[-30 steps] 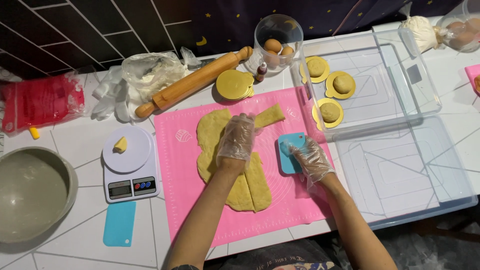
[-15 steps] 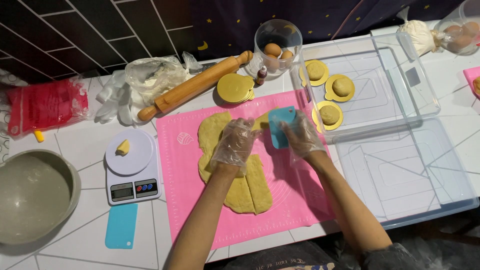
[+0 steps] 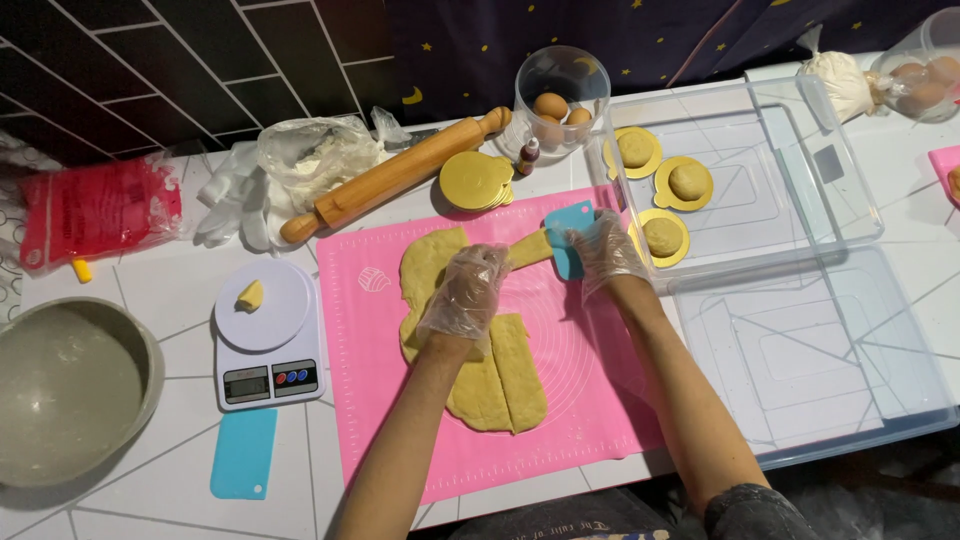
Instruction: The person uses a plastic scraper to cut small pieces of dough and then rolls them into balls using their hands before placing them into molds.
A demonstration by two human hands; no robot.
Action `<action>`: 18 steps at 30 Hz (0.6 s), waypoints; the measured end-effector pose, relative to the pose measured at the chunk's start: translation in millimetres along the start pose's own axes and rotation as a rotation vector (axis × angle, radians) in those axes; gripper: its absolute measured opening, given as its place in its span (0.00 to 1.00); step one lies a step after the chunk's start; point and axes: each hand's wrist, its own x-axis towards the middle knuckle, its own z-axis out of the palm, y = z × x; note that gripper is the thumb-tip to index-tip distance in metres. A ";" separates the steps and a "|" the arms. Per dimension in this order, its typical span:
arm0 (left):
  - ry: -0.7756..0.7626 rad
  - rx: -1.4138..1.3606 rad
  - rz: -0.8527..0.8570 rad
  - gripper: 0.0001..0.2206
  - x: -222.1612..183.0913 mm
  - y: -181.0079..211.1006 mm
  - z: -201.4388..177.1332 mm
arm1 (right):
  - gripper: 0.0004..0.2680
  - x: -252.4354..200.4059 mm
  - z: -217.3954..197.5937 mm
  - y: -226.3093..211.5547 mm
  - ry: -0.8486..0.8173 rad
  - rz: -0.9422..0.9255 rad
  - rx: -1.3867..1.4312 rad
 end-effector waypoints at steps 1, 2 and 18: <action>0.015 -0.010 -0.005 0.16 -0.7 -2.4 -0.3 | 0.26 -0.9 2.4 1.7 0.002 0.009 0.024; 0.030 -0.020 -0.009 0.16 -0.5 -5.0 -0.7 | 0.25 -1.3 4.6 3.1 0.006 0.017 0.050; 0.187 -0.113 -0.090 0.12 -34.9 -28.6 1.2 | 0.21 -114.8 -14.7 -90.4 -0.073 -0.064 0.086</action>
